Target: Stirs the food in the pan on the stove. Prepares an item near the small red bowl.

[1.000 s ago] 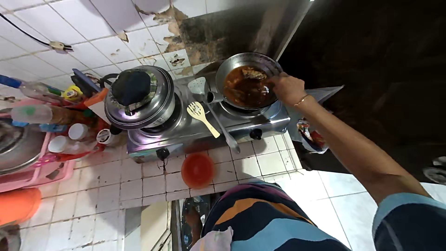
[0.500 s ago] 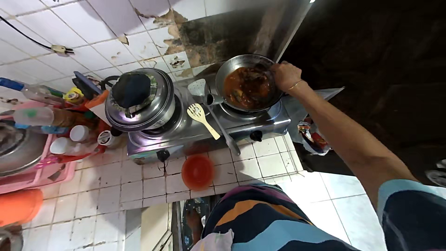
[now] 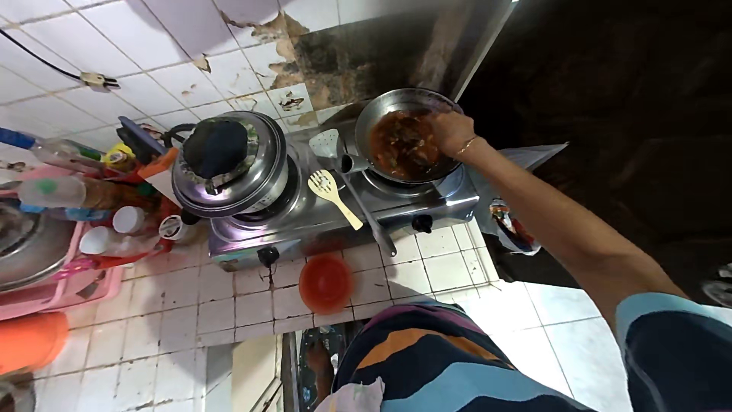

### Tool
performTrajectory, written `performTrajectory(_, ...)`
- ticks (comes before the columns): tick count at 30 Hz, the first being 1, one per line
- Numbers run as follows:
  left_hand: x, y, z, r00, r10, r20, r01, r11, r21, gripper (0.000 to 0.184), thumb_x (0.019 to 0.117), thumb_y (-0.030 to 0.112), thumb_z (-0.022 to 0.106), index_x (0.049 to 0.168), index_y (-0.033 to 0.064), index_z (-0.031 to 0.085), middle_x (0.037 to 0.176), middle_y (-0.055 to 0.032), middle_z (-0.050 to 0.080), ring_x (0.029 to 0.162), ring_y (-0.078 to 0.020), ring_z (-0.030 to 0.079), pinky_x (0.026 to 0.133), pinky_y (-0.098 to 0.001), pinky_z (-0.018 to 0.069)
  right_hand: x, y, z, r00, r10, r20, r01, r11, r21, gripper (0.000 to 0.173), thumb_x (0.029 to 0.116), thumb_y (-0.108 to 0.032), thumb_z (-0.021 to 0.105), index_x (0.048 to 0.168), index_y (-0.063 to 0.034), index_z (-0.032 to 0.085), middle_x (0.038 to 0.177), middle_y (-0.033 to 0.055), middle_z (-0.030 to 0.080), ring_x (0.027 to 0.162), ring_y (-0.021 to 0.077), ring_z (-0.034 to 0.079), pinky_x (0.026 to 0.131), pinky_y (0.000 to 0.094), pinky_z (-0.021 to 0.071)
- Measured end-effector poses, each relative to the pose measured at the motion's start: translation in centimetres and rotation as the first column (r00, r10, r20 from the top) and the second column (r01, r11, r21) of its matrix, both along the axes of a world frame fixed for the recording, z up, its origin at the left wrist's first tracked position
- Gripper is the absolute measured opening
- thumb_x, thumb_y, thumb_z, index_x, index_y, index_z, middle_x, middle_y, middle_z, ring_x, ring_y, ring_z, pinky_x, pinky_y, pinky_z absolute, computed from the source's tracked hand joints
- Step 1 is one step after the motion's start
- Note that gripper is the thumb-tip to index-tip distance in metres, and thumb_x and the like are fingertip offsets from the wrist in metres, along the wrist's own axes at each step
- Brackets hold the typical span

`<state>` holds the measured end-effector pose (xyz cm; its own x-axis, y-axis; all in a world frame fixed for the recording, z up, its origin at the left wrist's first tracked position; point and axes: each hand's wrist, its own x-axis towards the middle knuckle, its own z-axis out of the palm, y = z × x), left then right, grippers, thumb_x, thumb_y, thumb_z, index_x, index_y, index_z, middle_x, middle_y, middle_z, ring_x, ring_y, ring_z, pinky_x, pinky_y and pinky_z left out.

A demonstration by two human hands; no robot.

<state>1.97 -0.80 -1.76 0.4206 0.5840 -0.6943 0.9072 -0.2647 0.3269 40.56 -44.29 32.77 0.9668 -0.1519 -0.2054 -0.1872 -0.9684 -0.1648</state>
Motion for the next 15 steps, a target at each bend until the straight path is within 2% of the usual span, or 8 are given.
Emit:
performTrajectory(5,0.2,0.0,0.0,0.999,-0.036,-0.035,0.037,0.999,0.004,0.047,0.11,0.029,0.047,0.137,-0.0079,0.057,0.136,-0.034,0.058,0.132,-0.0486,0.053,0.112,-0.0613,0.0382,-1.3,1.4,1.6,0.994,0.078,0.079,-0.076,0.997,-0.021,0.031,0.0984,0.0,0.058,0.128,-0.0041,0.066,0.134,0.0341,0.056,0.108,0.0563,0.064,0.079,0.0712,0.0515)
performTrajectory(8,-0.1,0.3,-0.9,0.998,-0.054,-0.025,0.054,0.999,-0.006,0.046,0.1101,0.028,0.047,0.137,-0.0084,0.056,0.136,-0.0345,0.057,0.131,-0.0494,0.052,0.112,-0.0622,0.038,-1.5,1.9,0.6,0.984,0.174,0.038,-0.173,0.985,-0.021,0.041,0.0962,0.004,0.058,0.135,-0.0067,0.064,0.136,0.0355,0.054,0.105,0.0569,0.064,0.08,0.0712,0.0514)
performTrajectory(10,0.2,0.3,-0.3,0.999,-0.035,-0.019,0.034,0.999,-0.028,0.046,0.1103,0.026,0.047,0.14,-0.0083,0.054,0.138,-0.0347,0.056,0.133,-0.0491,0.051,0.113,-0.0613,0.0373,-1.7,1.2,0.0,0.978,0.205,0.024,-0.204,0.979,-0.023,0.041,0.0975,0.0,0.061,0.137,-0.0092,0.064,0.137,0.0356,0.053,0.105,0.0572,0.063,0.08,0.0719,0.0507)
performTrajectory(13,0.9,0.2,0.7,0.996,-0.068,-0.055,0.066,0.998,-0.023,0.046,0.1104,0.026,0.046,0.14,-0.0081,0.053,0.139,-0.0334,0.055,0.134,-0.0479,0.051,0.113,-0.06,0.0372,-2.5,-0.3,1.5,0.982,0.182,0.06,-0.179,0.983,-0.048,0.032,0.0943,0.001,0.065,0.124,-0.0089,0.072,0.131,0.035,0.058,0.104,0.0582,0.063,0.076,0.0741,0.05)
performTrajectory(15,0.9,0.3,0.7,0.996,-0.066,-0.051,0.065,0.998,-0.017,0.045,0.1104,0.026,0.047,0.139,-0.0086,0.055,0.138,-0.0334,0.057,0.132,-0.0475,0.052,0.113,-0.0595,0.038,-3.6,-0.7,3.9,0.988,0.145,0.051,-0.141,0.988,-0.067,0.026,0.0978,0.0,0.062,0.12,-0.0075,0.073,0.129,0.035,0.058,0.104,0.058,0.063,0.076,0.0741,0.0496)
